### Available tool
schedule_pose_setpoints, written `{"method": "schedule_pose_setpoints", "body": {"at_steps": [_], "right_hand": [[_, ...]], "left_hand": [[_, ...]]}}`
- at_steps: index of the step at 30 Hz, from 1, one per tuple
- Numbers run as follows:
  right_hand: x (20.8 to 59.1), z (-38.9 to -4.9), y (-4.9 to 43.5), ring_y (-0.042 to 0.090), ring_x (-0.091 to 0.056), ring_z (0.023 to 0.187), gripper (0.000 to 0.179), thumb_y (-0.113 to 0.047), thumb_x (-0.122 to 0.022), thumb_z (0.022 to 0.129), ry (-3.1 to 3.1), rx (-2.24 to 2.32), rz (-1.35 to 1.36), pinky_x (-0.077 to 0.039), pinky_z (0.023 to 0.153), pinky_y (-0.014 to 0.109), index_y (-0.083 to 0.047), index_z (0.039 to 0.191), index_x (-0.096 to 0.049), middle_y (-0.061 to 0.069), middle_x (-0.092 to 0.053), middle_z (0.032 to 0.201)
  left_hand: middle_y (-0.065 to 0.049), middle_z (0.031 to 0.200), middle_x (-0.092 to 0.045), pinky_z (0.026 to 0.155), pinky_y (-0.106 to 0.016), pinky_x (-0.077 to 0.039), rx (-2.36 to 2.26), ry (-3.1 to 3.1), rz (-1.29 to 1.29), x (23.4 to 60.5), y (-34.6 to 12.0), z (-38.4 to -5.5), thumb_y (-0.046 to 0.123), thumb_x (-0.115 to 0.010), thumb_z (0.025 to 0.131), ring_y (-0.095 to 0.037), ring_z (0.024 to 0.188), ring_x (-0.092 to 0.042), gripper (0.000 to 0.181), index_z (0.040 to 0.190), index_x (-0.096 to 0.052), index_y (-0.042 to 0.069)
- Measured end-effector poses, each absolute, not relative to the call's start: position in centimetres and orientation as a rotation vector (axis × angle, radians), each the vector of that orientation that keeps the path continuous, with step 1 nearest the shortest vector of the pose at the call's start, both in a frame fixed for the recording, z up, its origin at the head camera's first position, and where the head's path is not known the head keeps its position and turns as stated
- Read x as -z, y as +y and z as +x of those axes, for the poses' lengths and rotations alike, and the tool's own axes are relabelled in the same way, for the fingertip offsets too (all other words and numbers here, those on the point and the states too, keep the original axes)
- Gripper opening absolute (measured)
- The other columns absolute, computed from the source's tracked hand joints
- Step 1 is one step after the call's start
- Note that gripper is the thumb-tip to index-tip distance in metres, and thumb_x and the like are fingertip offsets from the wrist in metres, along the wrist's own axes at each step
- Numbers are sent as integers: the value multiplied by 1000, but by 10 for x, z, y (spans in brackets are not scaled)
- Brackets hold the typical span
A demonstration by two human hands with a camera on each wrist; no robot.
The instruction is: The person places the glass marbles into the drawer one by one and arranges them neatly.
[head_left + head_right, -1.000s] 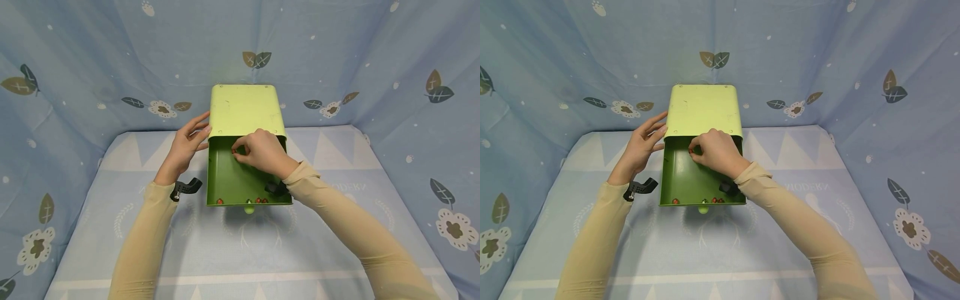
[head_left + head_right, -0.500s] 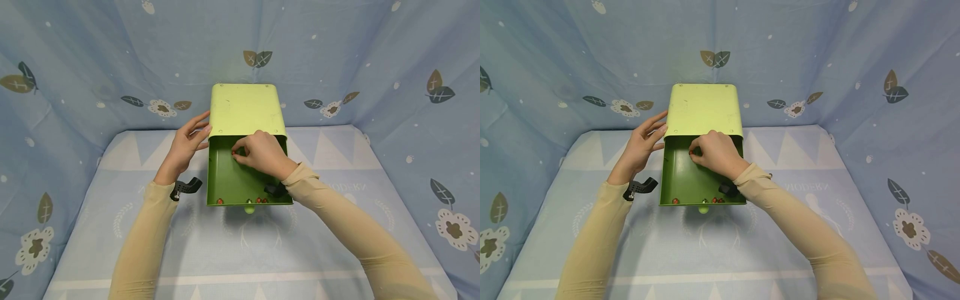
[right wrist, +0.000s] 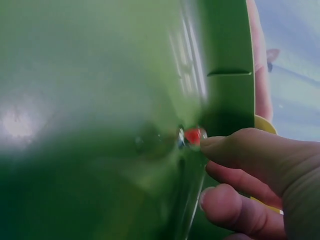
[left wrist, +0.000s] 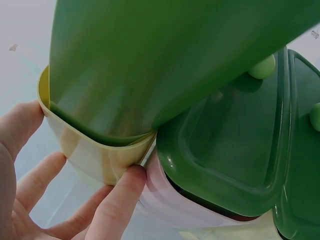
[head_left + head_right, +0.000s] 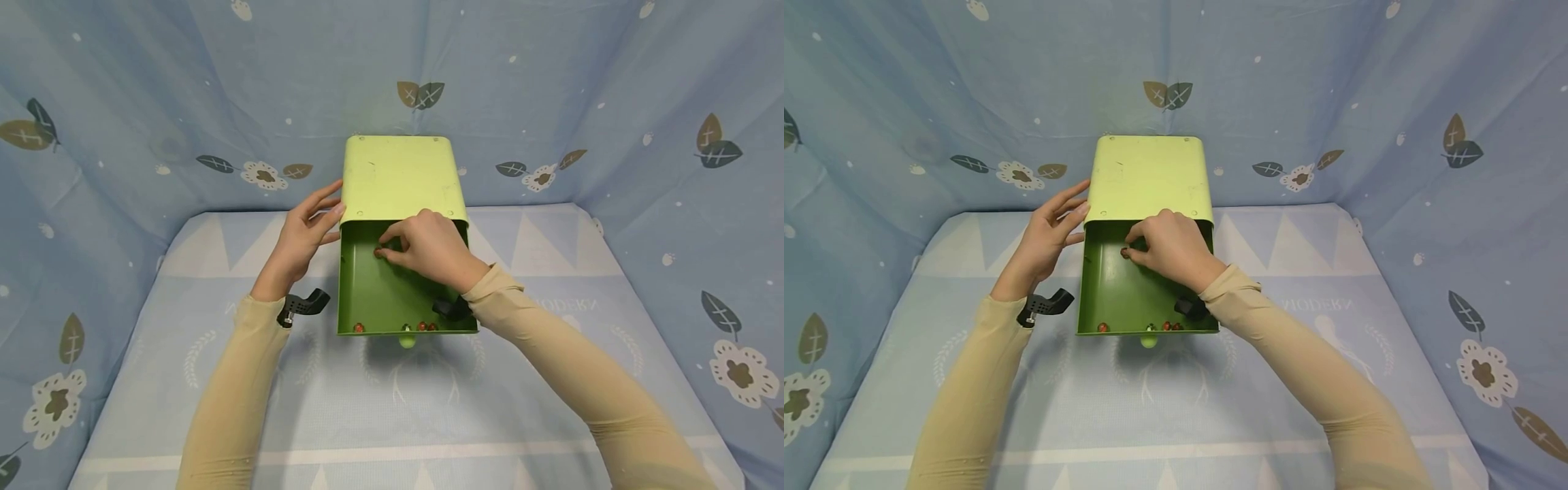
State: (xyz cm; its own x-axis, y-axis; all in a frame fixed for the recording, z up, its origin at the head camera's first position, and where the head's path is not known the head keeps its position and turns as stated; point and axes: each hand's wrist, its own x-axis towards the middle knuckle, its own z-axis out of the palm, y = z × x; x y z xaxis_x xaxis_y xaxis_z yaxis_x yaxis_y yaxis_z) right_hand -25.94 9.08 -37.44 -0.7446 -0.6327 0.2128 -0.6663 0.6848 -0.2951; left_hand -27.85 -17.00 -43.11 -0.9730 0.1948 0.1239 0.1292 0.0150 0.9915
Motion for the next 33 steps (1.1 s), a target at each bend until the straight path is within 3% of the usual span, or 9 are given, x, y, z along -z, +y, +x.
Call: {"method": "schedule_pose_setpoints", "body": {"at_steps": [12,23,33], "right_hand": [[362,-256,95,11,-54,55,16,-26,-86,100,-2769,-543,1064,-45,50,30,-14,110,-89,-7,-59,59],[341,-246,105,11,-48,49,16,-22,-85,100,-2715,-603,1063,-40,50,30,-12,111,-89,-7,-54,56],[321,-237,120,12,-53,56,16,-20,-89,96,-2592,-656,1050,-47,56,35,-11,109,-88,-4,-61,62]], "left_hand": [[-14,157,-50,113,-58,-55,-2133,2211,356,431,-171,-278,34,-64,114,-32,143,-57,56,168,-48,29],[-15,158,-49,114,-58,-55,-2127,2214,368,430,-170,-279,33,-63,115,-32,143,-56,57,169,-47,28],[-15,159,-48,114,-58,-55,-2122,2221,362,429,-170,-278,34,-63,115,-32,144,-56,57,169,-47,28]]}}
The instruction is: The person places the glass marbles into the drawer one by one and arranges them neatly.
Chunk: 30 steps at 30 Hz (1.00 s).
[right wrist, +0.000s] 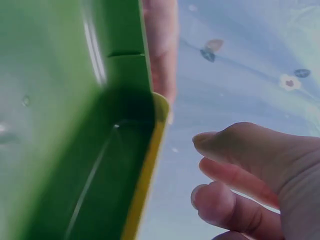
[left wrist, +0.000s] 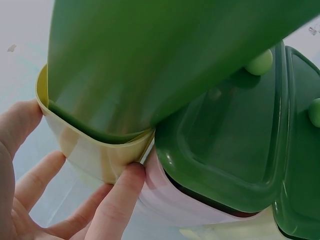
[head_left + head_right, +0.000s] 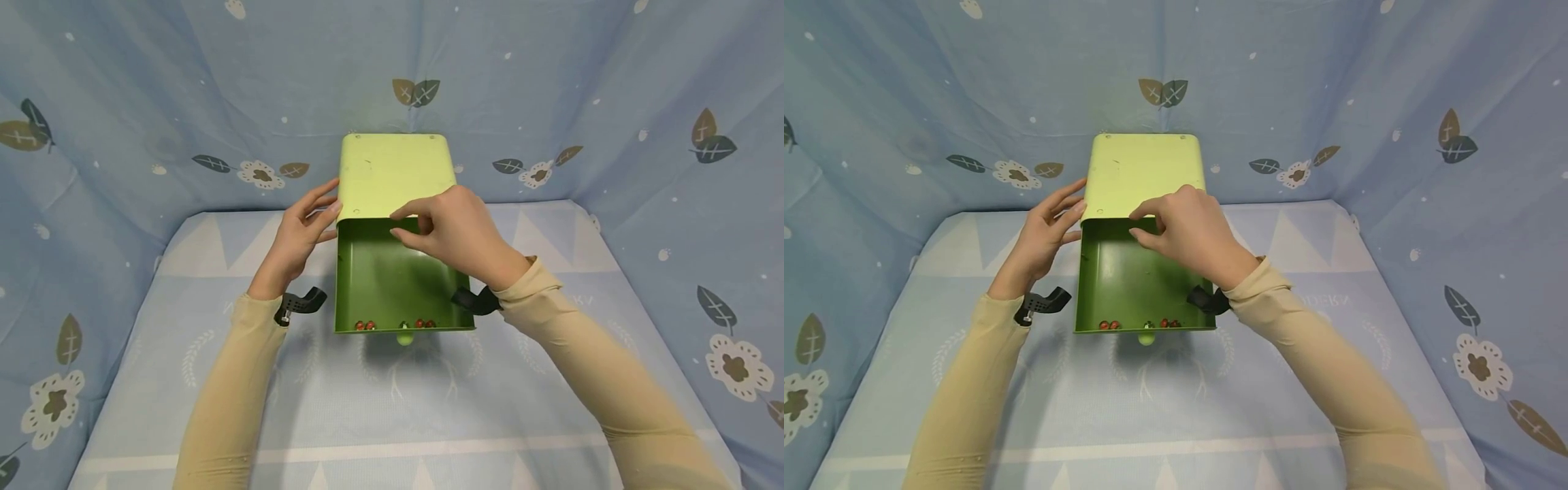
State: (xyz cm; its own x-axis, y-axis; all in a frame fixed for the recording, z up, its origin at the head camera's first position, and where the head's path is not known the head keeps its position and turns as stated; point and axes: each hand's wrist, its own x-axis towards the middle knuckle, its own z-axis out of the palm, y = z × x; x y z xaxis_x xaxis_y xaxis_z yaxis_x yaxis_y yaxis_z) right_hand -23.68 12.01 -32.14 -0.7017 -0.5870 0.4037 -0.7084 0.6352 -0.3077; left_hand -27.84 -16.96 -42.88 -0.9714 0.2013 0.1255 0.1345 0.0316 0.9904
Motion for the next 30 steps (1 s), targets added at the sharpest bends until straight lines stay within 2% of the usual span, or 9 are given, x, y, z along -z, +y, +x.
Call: {"method": "schedule_pose_setpoints", "body": {"at_steps": [9,17,30], "right_hand": [[298,-231,144,9,-47,49,16,-13,-86,97,-2444,-730,1016,-41,51,30,-9,112,-88,-5,-62,60],[288,-223,163,6,-51,50,16,-9,-89,94,-2333,-768,984,-38,51,21,-8,110,-88,-5,-63,60],[286,-205,188,5,-53,51,17,-6,-90,93,-2285,-884,905,-40,51,16,-9,110,-89,-8,-64,60]], "left_hand": [[-14,159,-48,114,-58,-54,-2126,2218,357,429,-170,-279,34,-64,114,-32,144,-55,57,169,-47,28],[-14,159,-48,114,-58,-54,-2129,2215,357,429,-170,-278,34,-64,114,-32,144,-55,57,169,-47,28],[-14,159,-48,114,-59,-54,-2123,2225,360,429,-169,-277,35,-64,114,-32,144,-55,57,169,-47,29]]}}
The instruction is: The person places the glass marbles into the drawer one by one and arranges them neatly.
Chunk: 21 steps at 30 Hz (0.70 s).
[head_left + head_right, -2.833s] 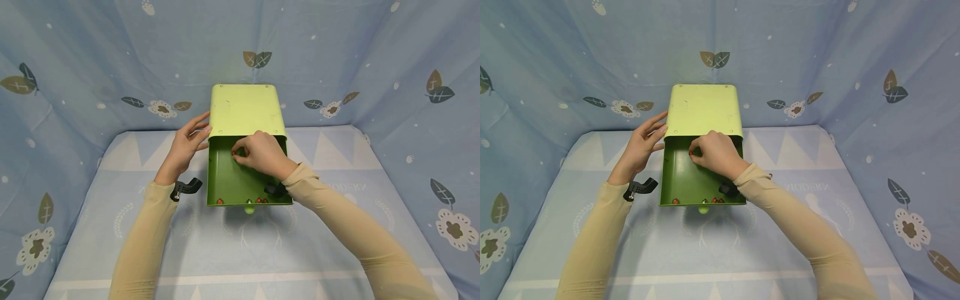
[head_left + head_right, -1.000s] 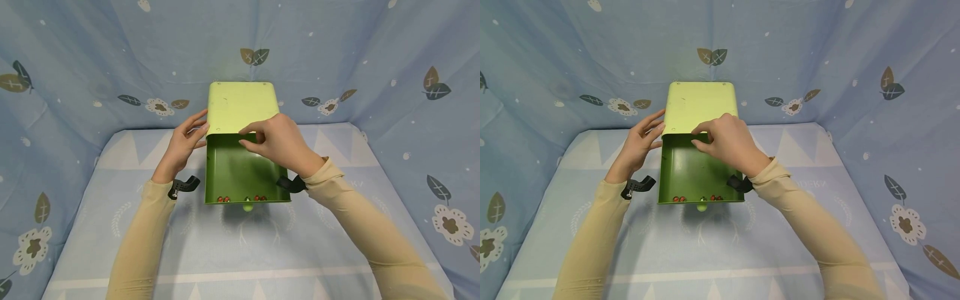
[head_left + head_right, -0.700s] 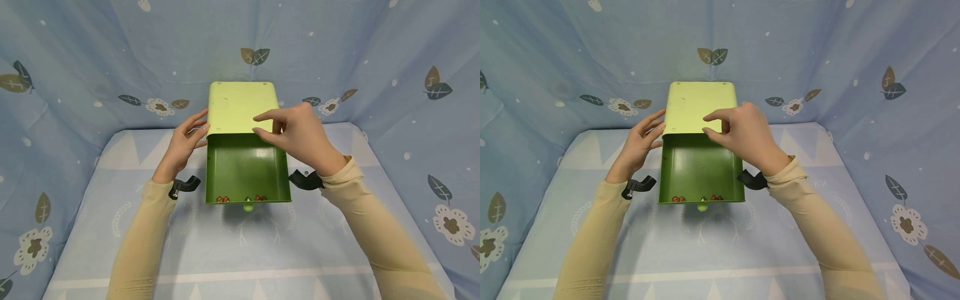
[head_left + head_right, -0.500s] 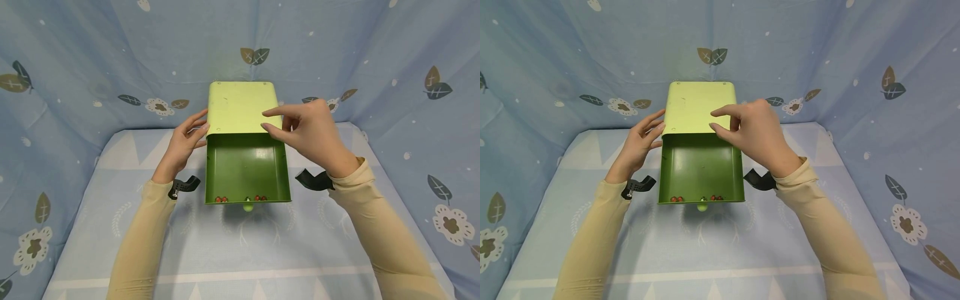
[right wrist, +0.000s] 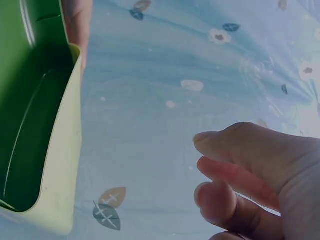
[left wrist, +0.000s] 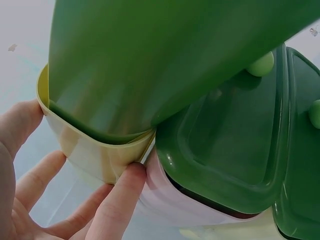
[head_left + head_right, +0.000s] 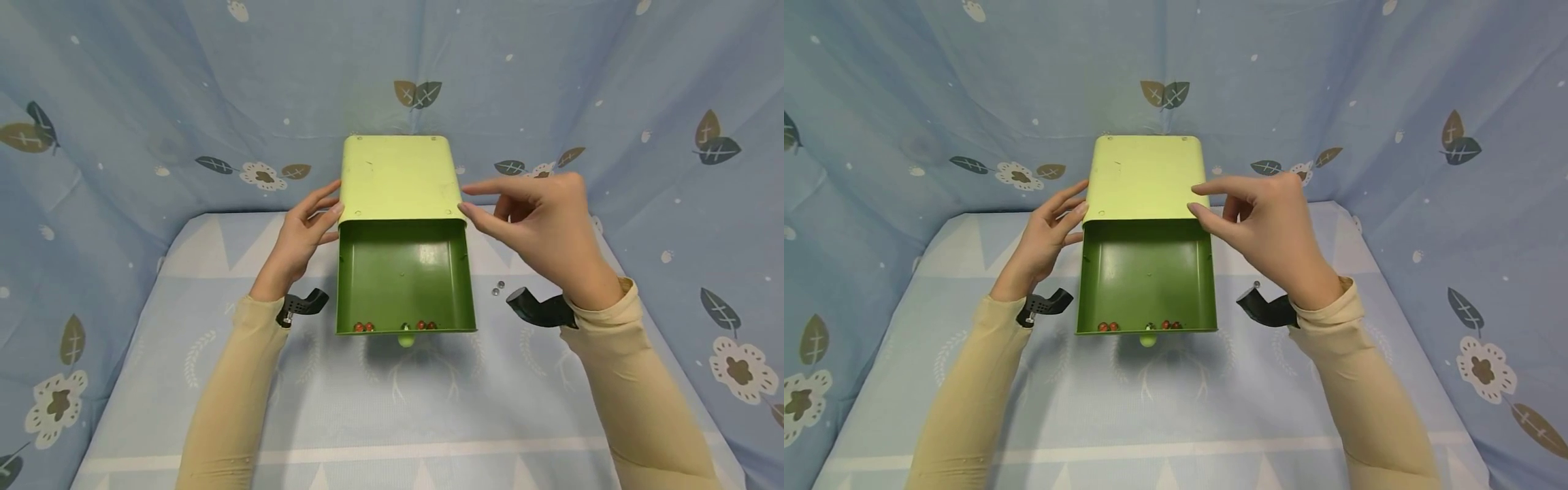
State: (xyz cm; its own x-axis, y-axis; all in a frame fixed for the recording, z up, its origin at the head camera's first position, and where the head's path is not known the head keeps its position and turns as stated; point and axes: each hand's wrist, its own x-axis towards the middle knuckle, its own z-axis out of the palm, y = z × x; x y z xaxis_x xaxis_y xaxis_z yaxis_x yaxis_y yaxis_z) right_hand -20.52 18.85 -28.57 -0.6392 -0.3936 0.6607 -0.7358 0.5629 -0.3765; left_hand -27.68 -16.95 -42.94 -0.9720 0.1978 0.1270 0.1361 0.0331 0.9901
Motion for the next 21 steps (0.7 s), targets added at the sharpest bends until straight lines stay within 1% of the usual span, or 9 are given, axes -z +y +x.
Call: {"method": "schedule_pose_setpoints", "body": {"at_steps": [8,15,21], "right_hand": [[292,-199,198,6,-51,50,23,-4,-94,88,-2295,-1022,787,-35,47,18,-13,108,-90,-10,-64,60],[299,-199,204,6,-50,49,21,-8,-92,92,-2328,-980,777,-32,45,19,-16,111,-90,-13,-64,60],[305,-197,210,7,-49,48,19,-10,-91,93,-2356,-999,703,-29,43,19,-18,111,-90,-12,-63,59]], "left_hand": [[-14,160,-47,115,-59,-53,-2113,2230,351,429,-169,-276,34,-63,115,-33,145,-53,57,169,-46,29],[-14,162,-46,115,-59,-53,-2102,2232,350,429,-169,-276,35,-63,115,-33,146,-53,57,169,-45,30],[-14,161,-46,115,-59,-54,-2111,2230,347,429,-169,-276,34,-63,115,-33,146,-53,57,169,-46,29]]}}
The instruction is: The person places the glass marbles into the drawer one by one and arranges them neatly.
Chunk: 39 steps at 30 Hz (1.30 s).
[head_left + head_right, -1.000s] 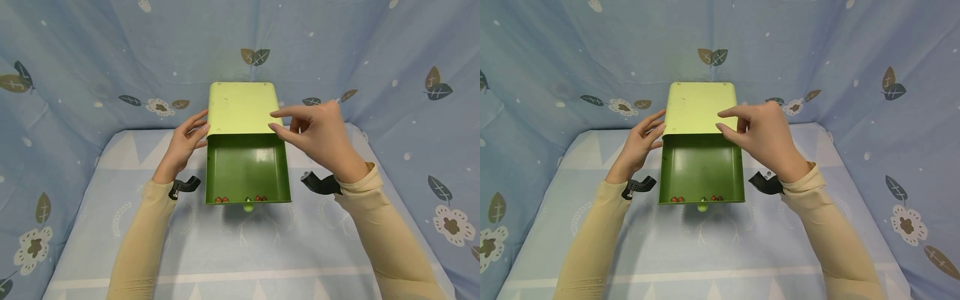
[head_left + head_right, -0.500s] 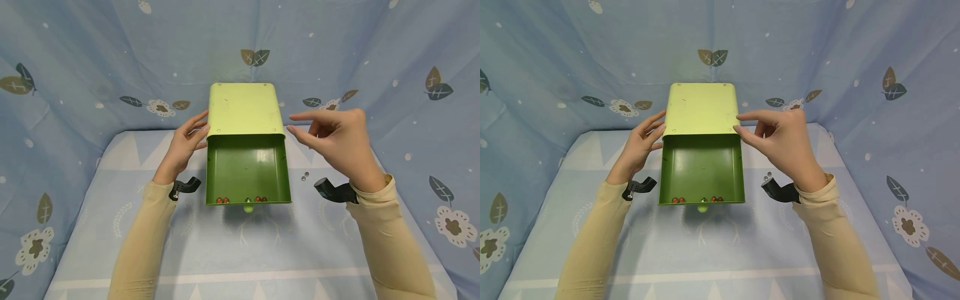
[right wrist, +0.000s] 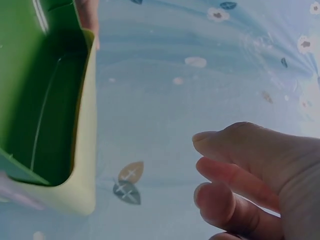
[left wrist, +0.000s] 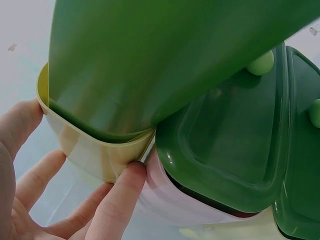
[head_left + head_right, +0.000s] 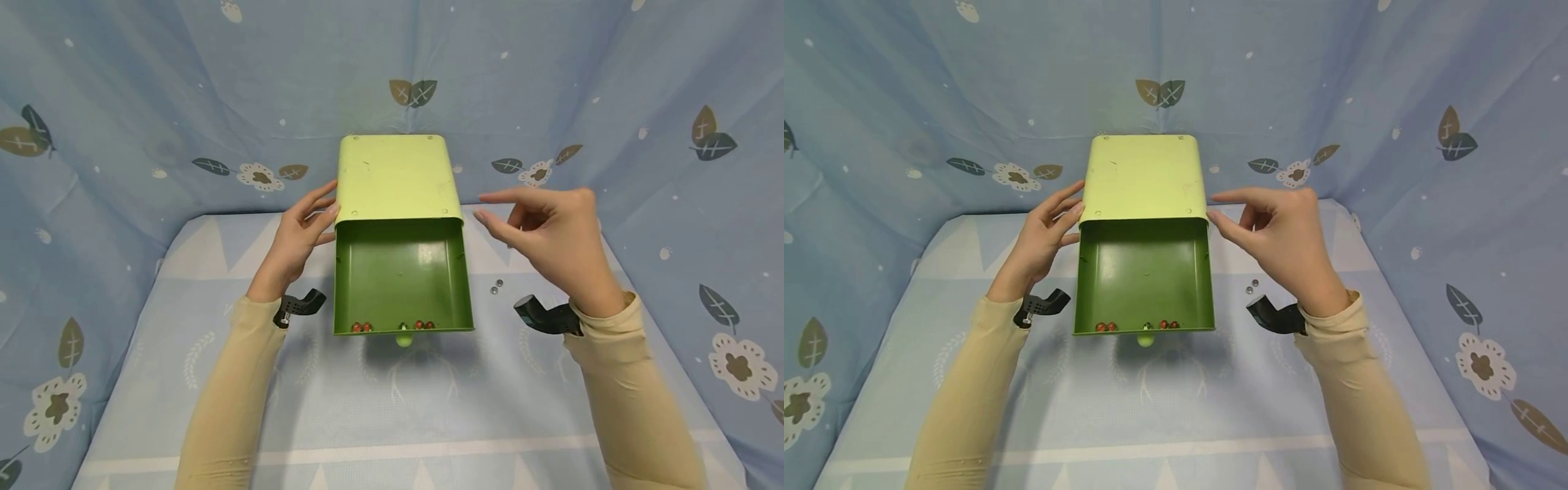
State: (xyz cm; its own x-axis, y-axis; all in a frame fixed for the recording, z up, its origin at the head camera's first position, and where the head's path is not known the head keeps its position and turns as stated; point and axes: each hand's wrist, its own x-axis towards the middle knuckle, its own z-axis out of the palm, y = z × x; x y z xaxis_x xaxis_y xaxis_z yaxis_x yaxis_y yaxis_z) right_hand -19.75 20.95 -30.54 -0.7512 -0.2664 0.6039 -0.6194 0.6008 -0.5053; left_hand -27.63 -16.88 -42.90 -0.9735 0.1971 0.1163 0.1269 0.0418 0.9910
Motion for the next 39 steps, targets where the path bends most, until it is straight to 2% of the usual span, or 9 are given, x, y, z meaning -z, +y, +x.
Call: {"method": "schedule_pose_setpoints", "body": {"at_steps": [9,15,24,39], "right_hand": [[329,-200,227,9,-51,48,21,-5,-91,92,-2351,-1118,574,-30,42,20,-16,109,-90,-3,-65,60],[347,-204,234,9,-55,48,23,-6,-92,91,-2352,-1132,547,-33,42,19,-17,111,-90,-3,-66,60],[372,-205,240,13,-51,47,17,-12,-89,96,-2441,-1131,486,-30,40,22,-15,112,-89,-4,-63,58],[387,-195,248,15,-52,47,16,-14,-88,98,-2499,-1133,446,-30,39,23,-12,113,-88,-4,-63,59]], "left_hand": [[-14,161,-47,114,-59,-54,-2118,2224,355,430,-169,-277,33,-63,115,-32,145,-54,57,169,-46,29],[-14,160,-47,115,-59,-54,-2123,2223,348,429,-170,-277,33,-63,115,-32,146,-53,57,169,-47,29],[-14,162,-46,115,-59,-53,-2110,2224,343,429,-170,-277,34,-63,115,-33,147,-52,57,169,-46,29],[-15,163,-45,117,-61,-51,-2109,2225,334,429,-168,-275,35,-63,115,-34,149,-50,57,169,-46,29]]}}
